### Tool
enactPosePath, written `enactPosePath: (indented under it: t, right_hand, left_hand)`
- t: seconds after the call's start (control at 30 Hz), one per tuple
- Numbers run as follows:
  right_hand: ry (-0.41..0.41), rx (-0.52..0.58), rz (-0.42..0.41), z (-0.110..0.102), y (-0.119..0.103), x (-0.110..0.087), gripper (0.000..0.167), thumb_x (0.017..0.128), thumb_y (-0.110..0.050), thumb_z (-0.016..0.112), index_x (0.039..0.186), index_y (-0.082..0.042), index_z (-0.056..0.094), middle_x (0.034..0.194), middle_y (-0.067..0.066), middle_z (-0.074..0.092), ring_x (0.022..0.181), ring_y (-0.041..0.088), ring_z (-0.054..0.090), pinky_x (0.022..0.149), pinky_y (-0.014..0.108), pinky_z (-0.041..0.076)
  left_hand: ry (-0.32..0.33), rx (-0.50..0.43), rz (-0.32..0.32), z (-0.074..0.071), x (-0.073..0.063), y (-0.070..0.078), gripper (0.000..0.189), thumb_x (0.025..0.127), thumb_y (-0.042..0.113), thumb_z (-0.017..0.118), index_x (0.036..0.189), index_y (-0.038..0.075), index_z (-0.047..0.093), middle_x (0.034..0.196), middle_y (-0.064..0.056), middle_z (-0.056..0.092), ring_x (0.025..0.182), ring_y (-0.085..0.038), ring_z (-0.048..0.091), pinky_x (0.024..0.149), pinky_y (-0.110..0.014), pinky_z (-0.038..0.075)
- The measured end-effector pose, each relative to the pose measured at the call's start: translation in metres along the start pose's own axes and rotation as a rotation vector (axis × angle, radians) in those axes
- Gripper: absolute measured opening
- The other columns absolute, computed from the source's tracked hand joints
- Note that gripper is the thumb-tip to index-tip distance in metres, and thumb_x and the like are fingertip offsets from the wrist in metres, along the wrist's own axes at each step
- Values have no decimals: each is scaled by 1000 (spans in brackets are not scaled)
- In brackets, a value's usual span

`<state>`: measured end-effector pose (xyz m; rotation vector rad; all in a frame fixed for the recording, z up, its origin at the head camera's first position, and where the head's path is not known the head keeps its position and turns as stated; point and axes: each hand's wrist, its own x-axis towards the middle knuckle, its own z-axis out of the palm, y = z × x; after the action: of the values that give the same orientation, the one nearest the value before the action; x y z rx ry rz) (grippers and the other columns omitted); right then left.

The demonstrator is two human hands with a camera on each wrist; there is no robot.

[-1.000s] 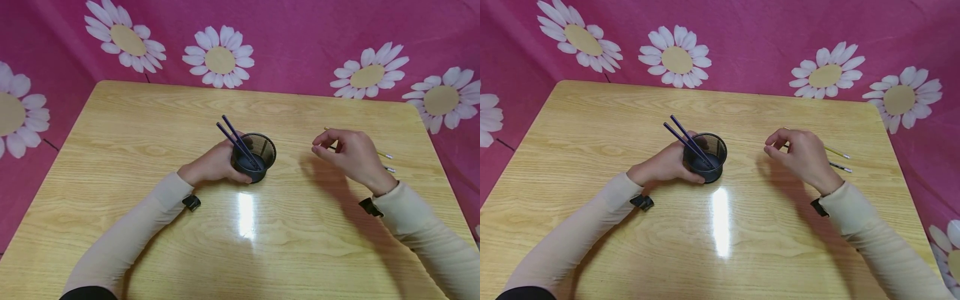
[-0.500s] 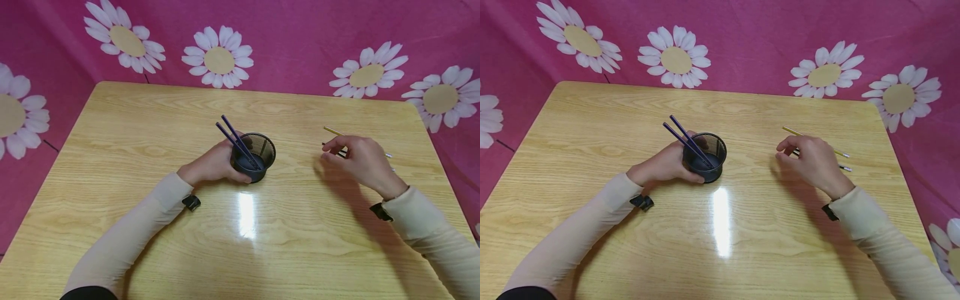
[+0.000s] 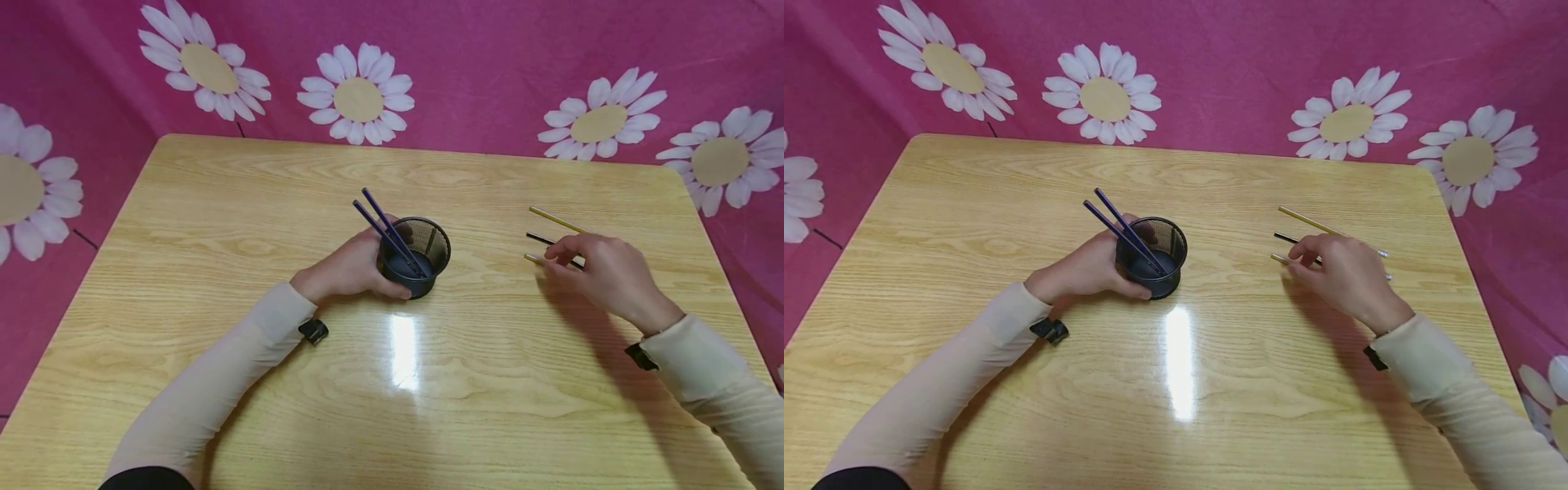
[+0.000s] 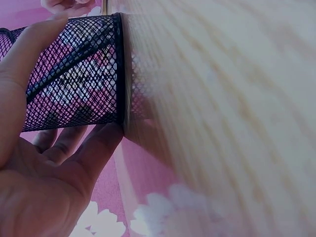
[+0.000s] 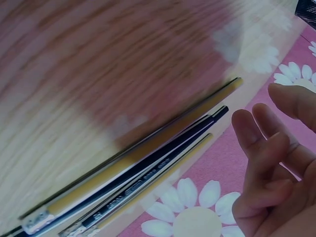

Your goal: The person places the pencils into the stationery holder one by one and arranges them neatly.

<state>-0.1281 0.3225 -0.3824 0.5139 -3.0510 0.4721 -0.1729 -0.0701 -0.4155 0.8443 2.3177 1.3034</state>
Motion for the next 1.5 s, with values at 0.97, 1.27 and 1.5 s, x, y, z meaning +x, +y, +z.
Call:
enactPosePath:
  t: [0.97, 1.27, 1.5]
  right_hand:
    - [-30, -116, 9, 10, 17, -7, 14, 87, -19, 82, 99, -15, 76, 81, -5, 69, 70, 14, 61, 53, 39, 45]
    - [32, -126, -43, 15, 20, -9, 14, 83, -15, 83, 95, -16, 77, 79, -5, 67, 69, 15, 62, 53, 42, 46]
    - [62, -129, -73, 17, 21, -8, 12, 82, -13, 82, 92, -17, 76, 77, -6, 66, 68, 14, 63, 51, 41, 47]
  left_hand:
    - [-10, 1, -2, -1, 1, -2, 100, 67, 27, 99, 148, 5, 44, 143, -7, 56, 132, -17, 53, 121, -39, 31]
    - [-11, -5, -8, -1, 1, -2, 100, 67, 26, 99, 148, 5, 44, 143, -6, 56, 132, -16, 52, 121, -38, 31]
    - [-8, 5, 4, -1, 2, -1, 101, 66, 26, 99, 148, 4, 45, 143, -7, 56, 132, -17, 52, 120, -37, 31]
